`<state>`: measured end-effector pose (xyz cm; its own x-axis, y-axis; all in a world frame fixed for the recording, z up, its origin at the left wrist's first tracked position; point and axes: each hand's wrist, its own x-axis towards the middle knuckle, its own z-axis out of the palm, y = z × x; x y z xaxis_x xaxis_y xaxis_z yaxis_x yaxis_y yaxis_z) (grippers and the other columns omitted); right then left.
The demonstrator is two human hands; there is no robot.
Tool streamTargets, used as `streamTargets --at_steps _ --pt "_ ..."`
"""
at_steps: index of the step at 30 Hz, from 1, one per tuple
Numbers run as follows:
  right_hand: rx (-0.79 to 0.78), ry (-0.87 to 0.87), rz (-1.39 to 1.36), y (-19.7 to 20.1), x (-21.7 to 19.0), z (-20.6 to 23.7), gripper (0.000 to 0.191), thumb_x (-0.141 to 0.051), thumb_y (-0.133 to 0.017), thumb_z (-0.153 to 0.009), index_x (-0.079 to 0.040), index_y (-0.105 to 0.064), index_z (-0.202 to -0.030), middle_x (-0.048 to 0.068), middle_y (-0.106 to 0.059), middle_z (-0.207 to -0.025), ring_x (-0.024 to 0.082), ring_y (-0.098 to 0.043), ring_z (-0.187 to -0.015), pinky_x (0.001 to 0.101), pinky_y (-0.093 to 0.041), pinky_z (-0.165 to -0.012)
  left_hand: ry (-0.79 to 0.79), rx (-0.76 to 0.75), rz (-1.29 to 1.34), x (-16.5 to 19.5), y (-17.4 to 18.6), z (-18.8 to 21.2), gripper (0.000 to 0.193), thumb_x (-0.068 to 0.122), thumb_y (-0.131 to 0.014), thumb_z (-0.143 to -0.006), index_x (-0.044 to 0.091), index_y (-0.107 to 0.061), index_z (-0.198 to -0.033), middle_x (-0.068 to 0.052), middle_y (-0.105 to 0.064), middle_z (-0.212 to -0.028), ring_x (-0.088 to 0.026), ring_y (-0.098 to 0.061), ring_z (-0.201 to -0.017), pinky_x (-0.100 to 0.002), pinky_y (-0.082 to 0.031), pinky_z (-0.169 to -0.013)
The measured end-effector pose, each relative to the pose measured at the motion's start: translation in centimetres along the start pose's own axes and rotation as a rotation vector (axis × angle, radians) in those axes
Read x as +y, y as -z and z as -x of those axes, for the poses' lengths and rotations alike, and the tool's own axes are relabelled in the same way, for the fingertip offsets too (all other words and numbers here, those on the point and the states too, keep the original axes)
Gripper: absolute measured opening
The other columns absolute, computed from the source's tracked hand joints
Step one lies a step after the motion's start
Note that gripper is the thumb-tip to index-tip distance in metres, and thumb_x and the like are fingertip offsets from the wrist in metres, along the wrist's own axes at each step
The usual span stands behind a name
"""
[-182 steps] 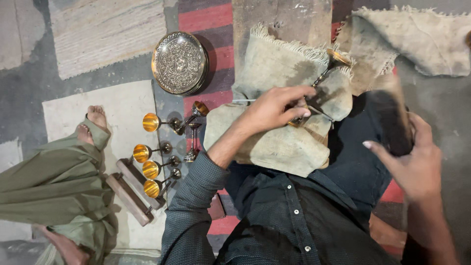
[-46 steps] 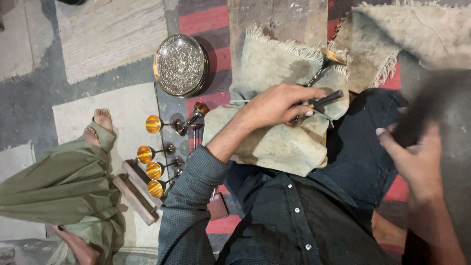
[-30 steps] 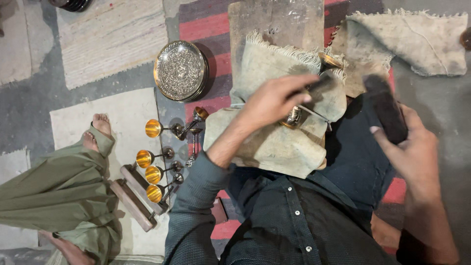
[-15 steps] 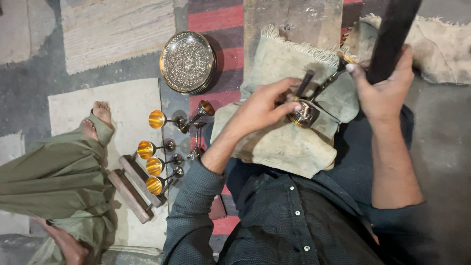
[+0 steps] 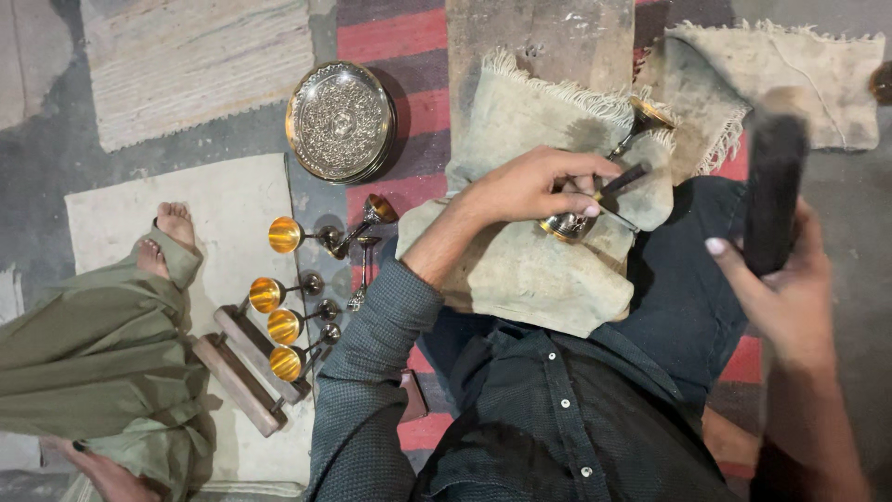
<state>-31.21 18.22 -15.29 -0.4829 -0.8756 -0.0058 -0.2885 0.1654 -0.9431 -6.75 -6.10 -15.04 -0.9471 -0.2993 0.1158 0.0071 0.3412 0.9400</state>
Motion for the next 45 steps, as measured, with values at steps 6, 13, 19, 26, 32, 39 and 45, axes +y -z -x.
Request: streamTargets --at_steps 6,13,19,26,32,39,45 --pt "-0.009 0.003 -0.114 3.3 3.1 0.7 0.058 0.002 -0.084 -0.094 0.008 -0.047 -0.137 0.009 -0.064 -0.105 0.019 -0.065 -0.092 0.0309 -0.056 -0.084 0.005 -0.063 -0.139 0.4 0.2 -0.6 0.047 0.032 -0.077 -0.095 0.016 -0.064 -0.138 -0.004 -0.075 -0.089 -0.019 -0.073 -0.078 -0.036 -0.053 -0.068" --pt "-0.060 0.261 0.600 2.3 0.6 -0.1 0.055 0.008 -0.088 -0.076 0.009 -0.061 -0.124 0.016 -0.074 -0.099 0.025 -0.068 -0.091 0.0376 -0.057 -0.077 0.031 -0.085 -0.103 0.8 0.0 -1.0 0.049 0.033 -0.075 -0.095 0.016 -0.062 -0.139 -0.004 -0.076 -0.088 -0.018 -0.075 -0.077 -0.036 -0.055 -0.069" --pt "-0.023 0.045 0.545 1.2 -1.5 0.2 0.054 0.003 -0.084 -0.085 0.004 -0.061 -0.133 0.018 -0.072 -0.103 0.021 -0.070 -0.078 0.0348 -0.056 -0.070 -0.002 -0.099 -0.111 0.7 0.1 -1.2 0.048 0.032 -0.075 -0.096 0.015 -0.062 -0.140 -0.005 -0.077 -0.091 -0.019 -0.076 -0.081 -0.035 -0.056 -0.073" --pt "-0.044 -0.086 0.348 1.5 -1.6 0.6 0.050 -0.005 -0.084 -0.093 -0.005 -0.058 -0.136 0.010 -0.069 -0.096 0.016 -0.069 -0.077 0.0312 -0.055 -0.073 0.016 -0.113 -0.102 0.8 0.0 -1.3 0.049 0.032 -0.075 -0.096 0.016 -0.062 -0.142 -0.007 -0.079 -0.100 -0.020 -0.077 -0.086 -0.036 -0.058 -0.079" --pt "-0.008 0.137 0.329 1.0 -1.2 1.0 0.049 0.000 -0.083 -0.088 -0.001 -0.057 -0.129 0.014 -0.069 -0.093 0.019 -0.070 -0.079 0.0313 -0.055 -0.073 0.004 -0.102 -0.095 0.3 -0.4 -1.5 0.050 0.033 -0.074 -0.095 0.017 -0.062 -0.142 -0.007 -0.079 -0.110 -0.019 -0.077 -0.091 -0.036 -0.060 -0.081" --pt "0.022 -0.058 0.089 1.0 -0.4 1.3 0.050 -0.006 -0.082 -0.094 -0.003 -0.055 -0.136 0.010 -0.068 -0.096 0.011 -0.068 -0.082 0.0290 -0.054 -0.078 0.032 -0.118 -0.088 0.2 -0.4 -1.2 0.049 0.031 -0.075 -0.095 0.019 -0.064 -0.141 -0.006 -0.079 -0.108 -0.021 -0.075 -0.089 -0.037 -0.059 -0.081" --pt "0.024 0.036 0.095 1.4 -0.3 1.6 0.044 -0.004 -0.081 -0.093 -0.001 -0.056 -0.128 0.013 -0.068 -0.096 0.013 -0.069 -0.082 0.0281 -0.055 -0.075 -0.011 -0.092 -0.053 0.1 -0.5 -1.2 0.048 0.030 -0.074 -0.096 0.019 -0.063 -0.142 -0.007 -0.078 -0.112 -0.020 -0.077 -0.094 -0.036 -0.059 -0.083"
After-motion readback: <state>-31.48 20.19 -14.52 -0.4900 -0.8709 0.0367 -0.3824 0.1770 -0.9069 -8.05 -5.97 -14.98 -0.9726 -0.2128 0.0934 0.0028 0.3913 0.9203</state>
